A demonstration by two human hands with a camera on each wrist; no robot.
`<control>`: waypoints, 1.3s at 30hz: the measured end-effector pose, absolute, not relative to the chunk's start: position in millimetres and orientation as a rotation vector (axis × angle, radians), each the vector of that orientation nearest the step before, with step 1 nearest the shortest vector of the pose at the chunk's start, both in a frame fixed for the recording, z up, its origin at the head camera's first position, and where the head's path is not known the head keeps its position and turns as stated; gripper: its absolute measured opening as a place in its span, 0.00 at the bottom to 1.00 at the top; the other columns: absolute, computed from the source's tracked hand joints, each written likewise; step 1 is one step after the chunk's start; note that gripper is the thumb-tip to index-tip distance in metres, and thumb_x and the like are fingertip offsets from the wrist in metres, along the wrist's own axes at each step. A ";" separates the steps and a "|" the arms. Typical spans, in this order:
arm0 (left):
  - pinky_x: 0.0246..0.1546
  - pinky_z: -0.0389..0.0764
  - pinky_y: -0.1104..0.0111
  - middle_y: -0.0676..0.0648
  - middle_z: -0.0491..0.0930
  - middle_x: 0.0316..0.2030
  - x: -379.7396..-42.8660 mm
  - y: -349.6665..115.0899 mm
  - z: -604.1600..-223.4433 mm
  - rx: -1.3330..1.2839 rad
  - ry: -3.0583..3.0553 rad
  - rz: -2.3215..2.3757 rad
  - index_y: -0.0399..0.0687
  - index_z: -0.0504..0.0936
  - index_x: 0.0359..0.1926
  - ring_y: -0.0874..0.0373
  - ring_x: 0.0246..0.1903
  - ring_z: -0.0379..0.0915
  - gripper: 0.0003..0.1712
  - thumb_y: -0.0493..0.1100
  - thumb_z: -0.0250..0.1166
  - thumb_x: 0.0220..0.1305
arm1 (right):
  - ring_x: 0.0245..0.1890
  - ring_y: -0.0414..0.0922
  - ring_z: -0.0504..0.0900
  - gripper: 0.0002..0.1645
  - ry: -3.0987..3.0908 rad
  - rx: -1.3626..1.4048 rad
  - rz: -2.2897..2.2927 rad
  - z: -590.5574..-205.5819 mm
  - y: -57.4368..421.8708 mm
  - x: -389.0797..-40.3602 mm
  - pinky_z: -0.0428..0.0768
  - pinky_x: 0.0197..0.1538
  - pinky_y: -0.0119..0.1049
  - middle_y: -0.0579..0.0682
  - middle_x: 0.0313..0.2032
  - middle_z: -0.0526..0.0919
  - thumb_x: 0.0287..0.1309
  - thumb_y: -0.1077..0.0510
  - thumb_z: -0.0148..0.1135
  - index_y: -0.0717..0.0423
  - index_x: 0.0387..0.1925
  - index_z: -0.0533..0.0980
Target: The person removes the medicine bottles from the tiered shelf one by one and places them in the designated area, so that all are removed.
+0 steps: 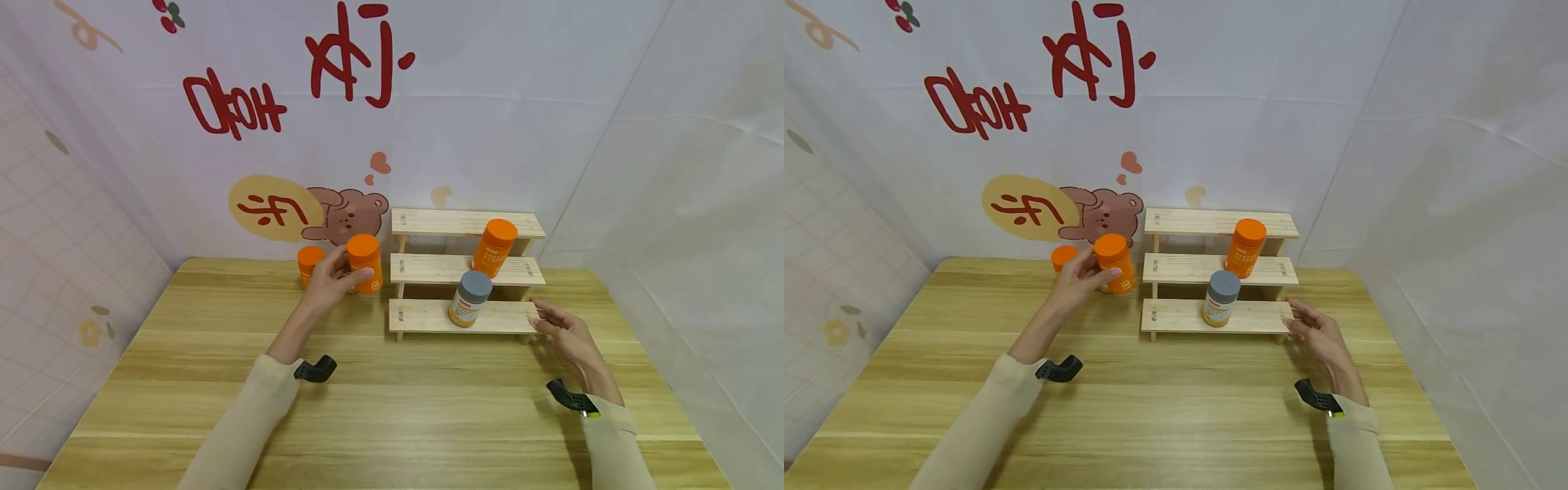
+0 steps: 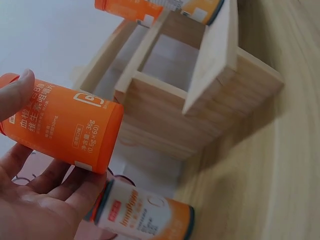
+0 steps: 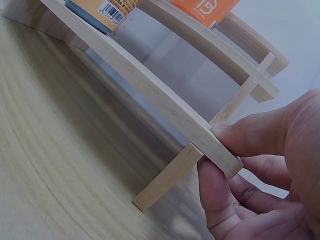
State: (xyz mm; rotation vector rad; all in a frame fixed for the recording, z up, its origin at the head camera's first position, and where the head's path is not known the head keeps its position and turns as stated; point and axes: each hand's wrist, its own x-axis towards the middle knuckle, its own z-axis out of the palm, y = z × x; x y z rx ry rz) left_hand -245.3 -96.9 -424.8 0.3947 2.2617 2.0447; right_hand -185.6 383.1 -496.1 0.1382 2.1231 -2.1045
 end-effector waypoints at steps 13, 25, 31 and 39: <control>0.73 0.69 0.51 0.40 0.76 0.65 -241.6 -111.5 -451.4 0.308 2.281 1.972 0.53 0.71 0.71 0.46 0.67 0.71 0.34 0.45 0.72 0.66 | 0.47 0.33 0.76 0.44 2.125 0.156 -2.087 -497.6 383.9 -186.5 0.82 0.48 0.25 0.41 0.55 0.70 0.70 0.58 0.64 0.60 0.80 0.55; 0.77 0.63 0.51 0.43 0.72 0.70 -238.4 -119.9 -477.3 0.192 2.267 1.925 0.54 0.69 0.74 0.46 0.72 0.67 0.39 0.48 0.73 0.65 | 0.47 0.33 0.76 0.46 2.115 0.159 -2.095 -497.8 384.6 -186.9 0.82 0.47 0.26 0.40 0.53 0.72 0.69 0.56 0.66 0.60 0.80 0.55; 0.77 0.63 0.51 0.41 0.71 0.71 -238.4 -123.3 -489.4 0.173 2.260 1.935 0.53 0.68 0.74 0.45 0.73 0.66 0.38 0.44 0.73 0.65 | 0.48 0.33 0.76 0.46 2.114 0.163 -2.091 -497.3 384.1 -186.6 0.81 0.48 0.25 0.40 0.54 0.71 0.69 0.56 0.65 0.59 0.80 0.54; 0.78 0.62 0.50 0.38 0.70 0.71 -238.1 -125.5 -496.5 0.178 2.236 1.942 0.50 0.64 0.76 0.43 0.73 0.65 0.42 0.44 0.72 0.66 | 0.51 0.33 0.76 0.45 2.119 0.167 -2.079 -497.4 384.0 -186.5 0.81 0.50 0.24 0.40 0.56 0.71 0.70 0.56 0.64 0.59 0.80 0.54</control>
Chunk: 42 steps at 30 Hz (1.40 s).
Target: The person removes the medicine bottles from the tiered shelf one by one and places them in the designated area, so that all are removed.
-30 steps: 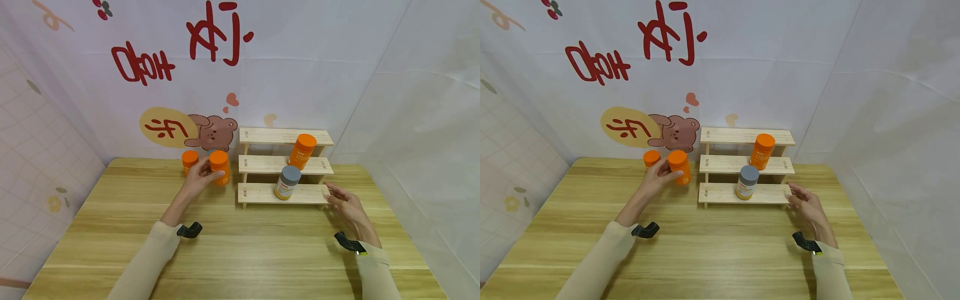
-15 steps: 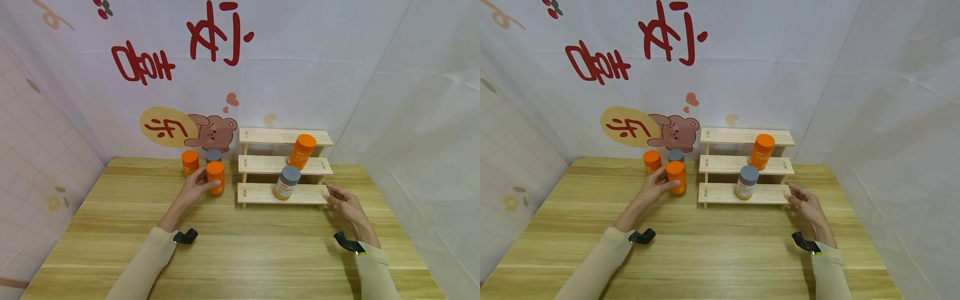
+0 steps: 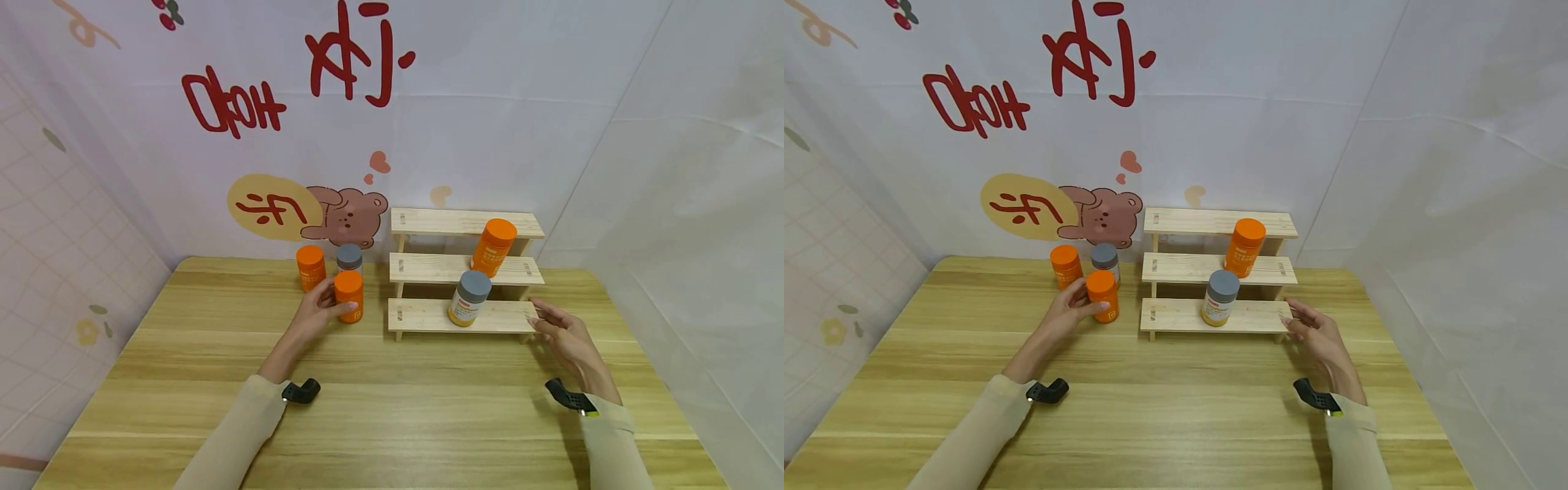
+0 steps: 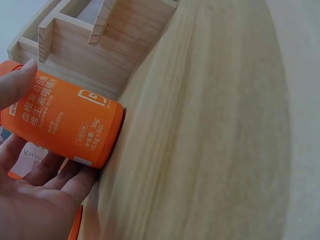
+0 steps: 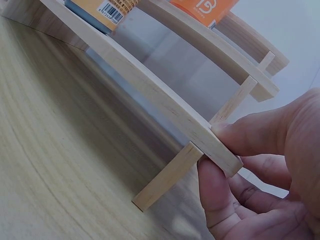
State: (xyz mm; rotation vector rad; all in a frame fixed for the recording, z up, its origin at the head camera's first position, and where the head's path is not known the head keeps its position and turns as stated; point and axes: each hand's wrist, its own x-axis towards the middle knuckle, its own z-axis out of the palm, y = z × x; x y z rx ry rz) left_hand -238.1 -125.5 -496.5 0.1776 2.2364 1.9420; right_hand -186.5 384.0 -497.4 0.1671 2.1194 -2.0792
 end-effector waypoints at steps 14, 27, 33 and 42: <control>0.78 0.61 0.49 0.37 0.69 0.71 -238.2 -128.6 -497.0 0.183 2.243 1.919 0.48 0.65 0.76 0.41 0.73 0.63 0.42 0.41 0.72 0.65 | 0.51 0.32 0.76 0.45 2.143 0.196 -2.046 -496.2 384.4 -186.5 0.81 0.49 0.25 0.38 0.57 0.70 0.70 0.55 0.64 0.57 0.80 0.54; 0.77 0.62 0.49 0.39 0.69 0.69 -233.9 -138.0 -468.9 0.336 2.209 1.985 0.50 0.65 0.75 0.43 0.72 0.65 0.40 0.41 0.72 0.66 | 0.50 0.34 0.74 0.45 2.139 0.181 -2.050 -494.3 383.2 -184.6 0.80 0.48 0.25 0.41 0.57 0.68 0.70 0.56 0.65 0.57 0.80 0.55; 0.78 0.60 0.50 0.37 0.70 0.68 -233.4 -139.0 -452.9 0.402 2.248 2.033 0.45 0.65 0.75 0.45 0.71 0.65 0.39 0.40 0.70 0.67 | 0.50 0.33 0.76 0.46 2.120 0.174 -2.081 -495.4 383.5 -185.4 0.81 0.50 0.24 0.40 0.56 0.70 0.69 0.56 0.66 0.60 0.80 0.54; 0.77 0.63 0.52 0.36 0.70 0.68 -234.1 -134.6 -433.9 0.493 2.220 2.132 0.44 0.63 0.76 0.39 0.71 0.63 0.40 0.37 0.69 0.67 | 0.48 0.33 0.77 0.45 2.110 0.170 -2.106 -497.1 383.4 -186.6 0.81 0.47 0.25 0.39 0.55 0.72 0.69 0.57 0.65 0.60 0.80 0.54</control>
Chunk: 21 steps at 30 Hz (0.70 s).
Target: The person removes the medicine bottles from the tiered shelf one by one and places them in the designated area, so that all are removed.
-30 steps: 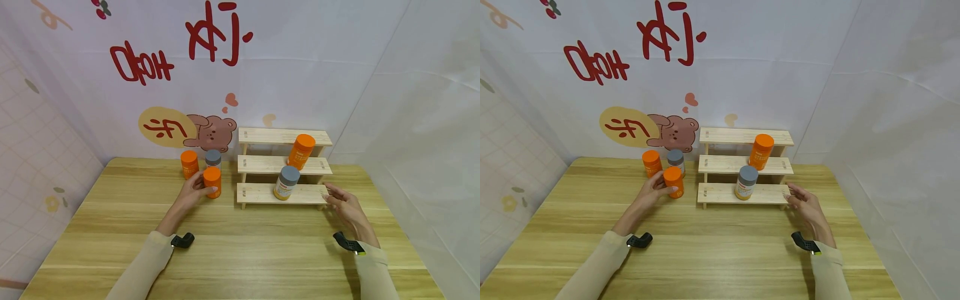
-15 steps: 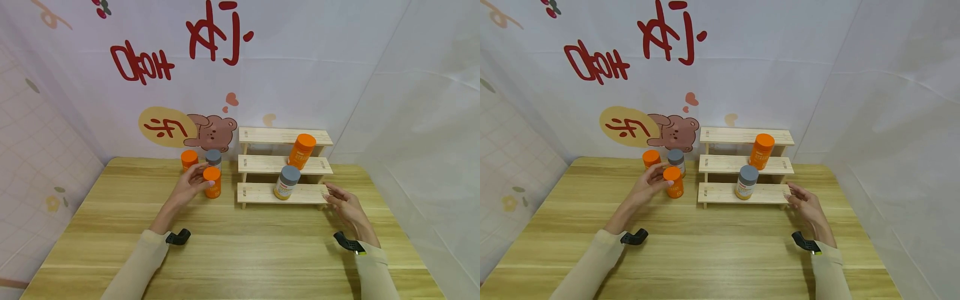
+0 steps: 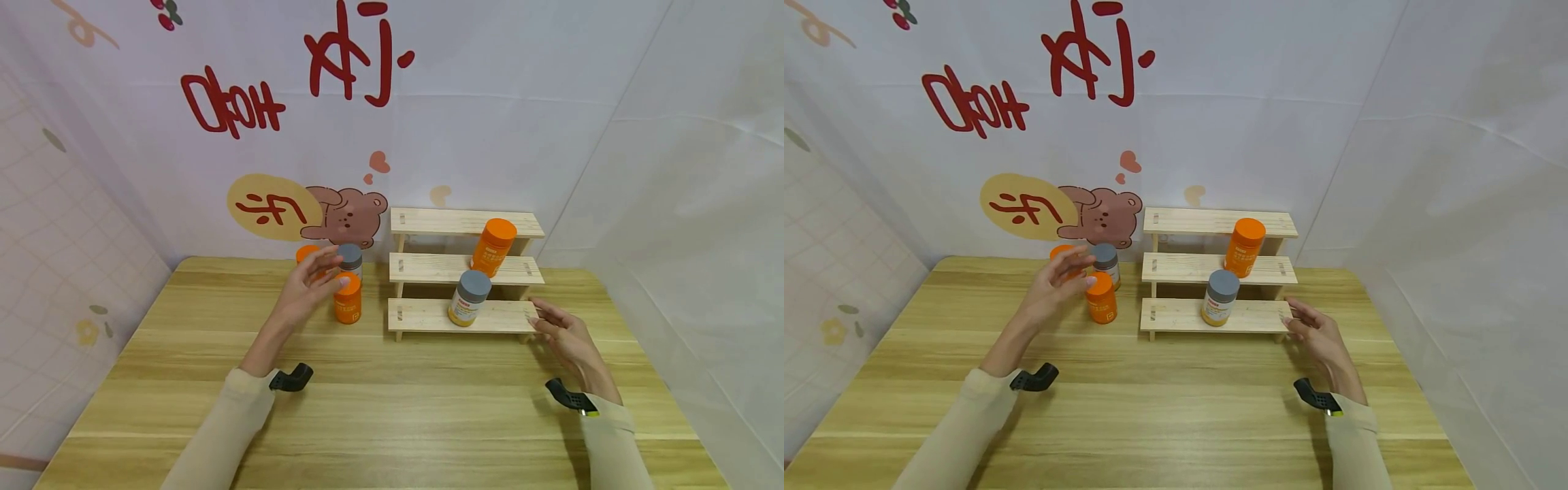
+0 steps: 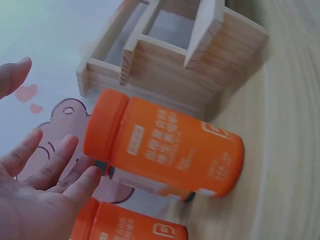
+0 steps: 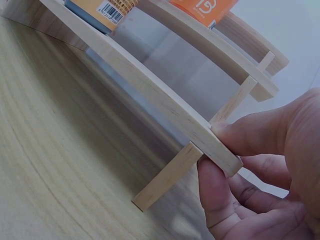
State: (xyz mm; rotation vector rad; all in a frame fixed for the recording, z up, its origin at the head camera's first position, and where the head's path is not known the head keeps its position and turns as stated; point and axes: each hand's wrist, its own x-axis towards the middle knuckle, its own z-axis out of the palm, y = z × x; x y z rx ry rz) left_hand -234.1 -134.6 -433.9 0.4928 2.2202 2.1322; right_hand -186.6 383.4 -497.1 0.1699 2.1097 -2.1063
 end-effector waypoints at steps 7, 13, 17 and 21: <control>0.75 0.65 0.47 0.34 0.71 0.67 -235.5 -124.8 -421.4 0.542 2.227 2.152 0.49 0.68 0.74 0.41 0.70 0.67 0.38 0.37 0.70 0.65 | 0.48 0.33 0.76 0.45 2.116 0.161 -2.103 -496.9 383.2 -186.1 0.81 0.47 0.25 0.39 0.55 0.72 0.70 0.58 0.65 0.61 0.80 0.54; 0.76 0.65 0.50 0.38 0.72 0.68 -238.6 -109.9 -414.3 0.590 2.196 2.161 0.52 0.68 0.74 0.40 0.72 0.64 0.38 0.38 0.70 0.65 | 0.47 0.33 0.76 0.45 2.122 0.160 -2.098 -497.0 383.1 -185.8 0.82 0.46 0.26 0.39 0.53 0.72 0.70 0.58 0.64 0.61 0.80 0.53; 0.76 0.66 0.52 0.43 0.73 0.68 -239.2 -98.1 -409.0 0.614 2.164 2.167 0.53 0.67 0.74 0.42 0.72 0.65 0.38 0.37 0.70 0.65 | 0.49 0.33 0.76 0.44 2.129 0.175 -2.086 -496.2 382.7 -185.4 0.82 0.48 0.26 0.39 0.55 0.71 0.71 0.58 0.63 0.60 0.80 0.54; 0.75 0.67 0.51 0.43 0.73 0.69 -239.5 -86.1 -404.2 0.627 2.142 2.151 0.53 0.66 0.76 0.42 0.71 0.65 0.39 0.39 0.69 0.66 | 0.51 0.32 0.73 0.44 2.152 0.173 -2.069 -494.7 381.8 -185.2 0.81 0.49 0.25 0.39 0.57 0.68 0.71 0.58 0.63 0.60 0.80 0.53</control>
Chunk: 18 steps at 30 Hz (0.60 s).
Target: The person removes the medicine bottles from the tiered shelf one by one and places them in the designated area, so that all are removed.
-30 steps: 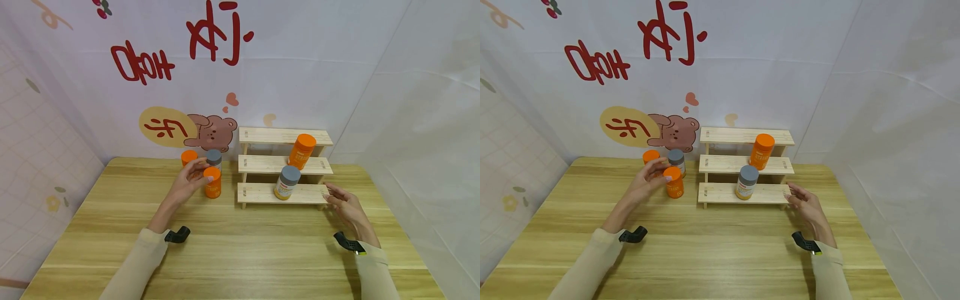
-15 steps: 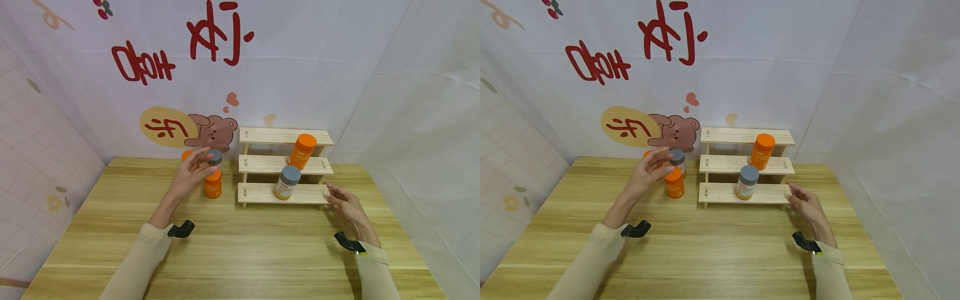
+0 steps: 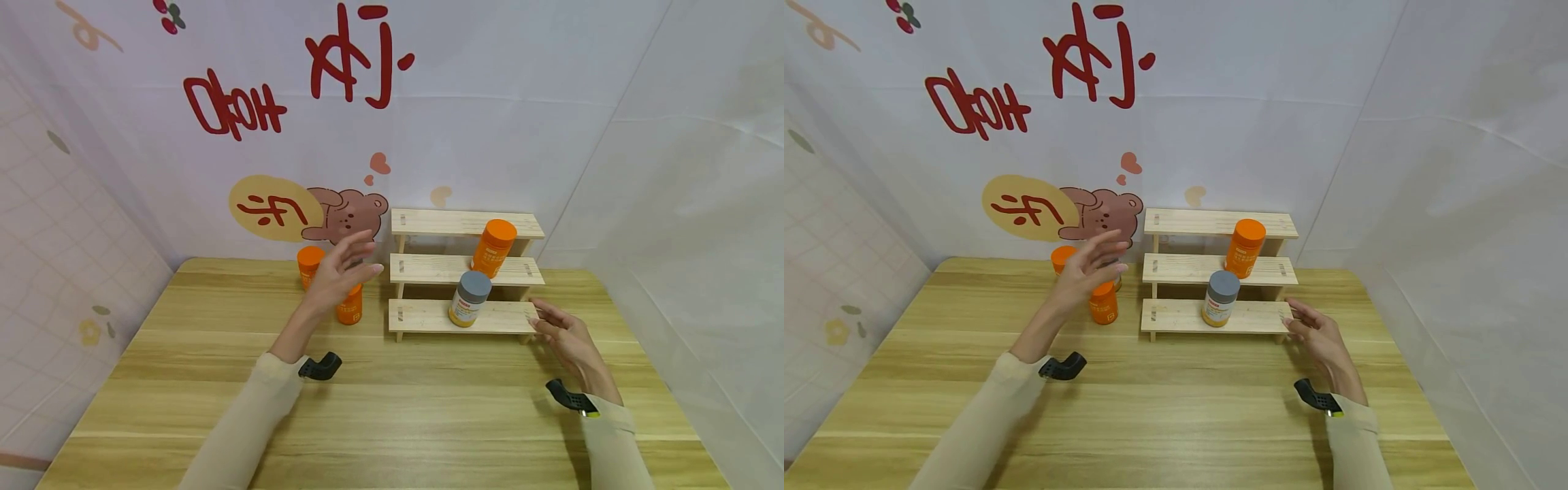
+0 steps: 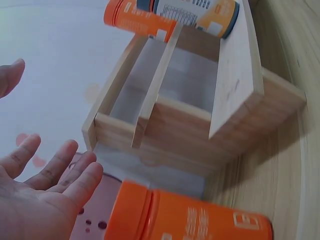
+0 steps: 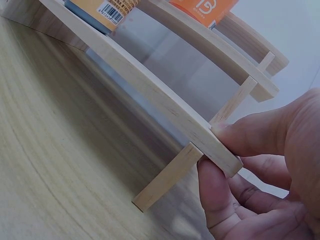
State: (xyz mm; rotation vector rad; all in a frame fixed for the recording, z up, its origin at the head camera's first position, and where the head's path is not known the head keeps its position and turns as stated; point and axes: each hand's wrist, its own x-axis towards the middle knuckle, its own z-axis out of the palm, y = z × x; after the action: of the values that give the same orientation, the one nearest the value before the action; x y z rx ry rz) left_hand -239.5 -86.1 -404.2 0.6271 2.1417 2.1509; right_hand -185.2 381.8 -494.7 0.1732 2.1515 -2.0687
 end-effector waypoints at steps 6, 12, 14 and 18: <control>0.71 0.71 0.49 0.44 0.72 0.69 -243.2 -71.4 -402.9 0.619 2.138 2.104 0.58 0.65 0.76 0.44 0.72 0.66 0.40 0.42 0.69 0.67 | 0.52 0.32 0.73 0.45 2.156 0.187 -2.056 -495.3 381.5 -185.9 0.82 0.50 0.26 0.39 0.58 0.67 0.71 0.56 0.64 0.59 0.80 0.53; 0.71 0.71 0.46 0.39 0.70 0.71 -246.4 -57.7 -401.4 0.643 2.113 2.077 0.53 0.62 0.78 0.43 0.71 0.66 0.41 0.44 0.68 0.68 | 0.53 0.33 0.73 0.44 2.179 0.194 -2.038 -495.9 381.0 -186.0 0.82 0.49 0.26 0.39 0.58 0.67 0.71 0.56 0.64 0.58 0.80 0.55; 0.71 0.70 0.45 0.39 0.70 0.71 -247.9 -53.6 -401.5 0.644 2.110 2.065 0.53 0.61 0.78 0.43 0.72 0.66 0.41 0.45 0.68 0.68 | 0.51 0.33 0.75 0.44 2.169 0.187 -2.052 -496.3 381.1 -186.2 0.83 0.49 0.26 0.40 0.57 0.68 0.71 0.57 0.64 0.59 0.80 0.55; 0.70 0.72 0.47 0.45 0.72 0.70 -252.3 -44.4 -402.4 0.656 2.105 2.055 0.55 0.62 0.78 0.46 0.71 0.68 0.40 0.46 0.68 0.69 | 0.49 0.33 0.77 0.44 2.144 0.173 -2.081 -496.7 382.1 -186.8 0.83 0.48 0.26 0.40 0.55 0.71 0.71 0.57 0.64 0.61 0.80 0.54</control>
State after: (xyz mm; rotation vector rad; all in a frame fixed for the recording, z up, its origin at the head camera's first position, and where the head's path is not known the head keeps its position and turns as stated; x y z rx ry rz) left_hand -252.3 -44.4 -402.4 0.6565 2.1055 2.0551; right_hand -186.8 382.1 -496.7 0.1726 2.1435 -2.0813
